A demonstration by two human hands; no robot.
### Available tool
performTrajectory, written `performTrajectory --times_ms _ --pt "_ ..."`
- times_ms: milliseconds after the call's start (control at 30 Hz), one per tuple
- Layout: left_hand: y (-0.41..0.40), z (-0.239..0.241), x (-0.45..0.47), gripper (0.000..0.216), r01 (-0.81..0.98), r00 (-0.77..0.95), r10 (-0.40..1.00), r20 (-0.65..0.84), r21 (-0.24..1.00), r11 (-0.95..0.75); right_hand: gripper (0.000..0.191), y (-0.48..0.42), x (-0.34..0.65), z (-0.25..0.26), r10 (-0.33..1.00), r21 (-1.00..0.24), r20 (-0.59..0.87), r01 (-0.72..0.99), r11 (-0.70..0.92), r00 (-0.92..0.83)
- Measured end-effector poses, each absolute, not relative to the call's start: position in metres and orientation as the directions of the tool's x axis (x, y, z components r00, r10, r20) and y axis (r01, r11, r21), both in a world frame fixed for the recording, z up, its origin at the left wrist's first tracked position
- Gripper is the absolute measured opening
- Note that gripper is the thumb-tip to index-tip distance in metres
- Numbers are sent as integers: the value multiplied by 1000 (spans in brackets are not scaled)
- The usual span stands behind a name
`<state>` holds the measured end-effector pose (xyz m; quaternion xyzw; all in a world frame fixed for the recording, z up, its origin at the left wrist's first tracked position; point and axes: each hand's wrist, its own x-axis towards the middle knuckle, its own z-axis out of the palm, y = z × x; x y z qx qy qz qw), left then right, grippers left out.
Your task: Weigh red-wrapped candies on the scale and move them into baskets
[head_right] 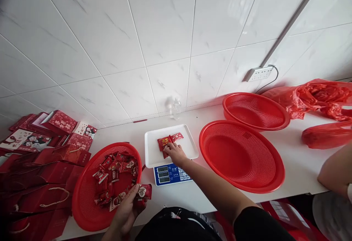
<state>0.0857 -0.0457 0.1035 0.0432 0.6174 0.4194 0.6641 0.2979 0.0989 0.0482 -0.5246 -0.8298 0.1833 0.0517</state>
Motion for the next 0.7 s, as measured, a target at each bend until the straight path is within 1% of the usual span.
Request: performTrajectory --times_ms 100,167,233,333,400,433,467,533,567,600,633,700 --pt "-45 107 96 20 -492 -96 631 -770 588 643 34 99 299 49 891 -486 3 778 399 -455" --pt "-45 110 103 22 -484 -81 641 -763 593 644 28 99 305 53 910 -577 115 719 387 -397" --pt "-44 112 108 22 -479 -82 641 -763 595 646 25 98 319 60 935 -637 211 686 352 -284" --pt "-42 115 113 20 -468 -93 638 -764 600 649 28 89 364 68 956 -672 292 703 234 -39" --pt "-40 114 117 21 -460 -93 639 -763 602 653 30 77 401 68 945 -664 302 739 115 124" --pt "-39 113 118 21 -455 -86 640 -763 602 656 32 70 419 65 942 -649 278 759 42 186" --pt "-39 111 120 22 -449 -71 642 -763 599 663 35 63 435 62 941 -619 234 784 -49 244" --pt "-38 108 125 24 -434 -34 646 -763 593 678 40 49 454 53 920 -519 146 820 -242 364" --pt "-38 107 127 24 -427 -16 647 -762 590 685 43 45 456 49 912 -470 126 833 -292 390" --pt "-38 106 130 25 -421 -3 648 -762 588 690 45 42 454 46 916 -433 123 851 -297 382" --pt "-38 105 132 25 -417 7 648 -761 587 694 45 41 448 44 933 -412 128 874 -259 337" --pt "-39 105 137 26 -414 18 647 -762 584 698 43 45 425 42 980 -400 121 911 -99 160"
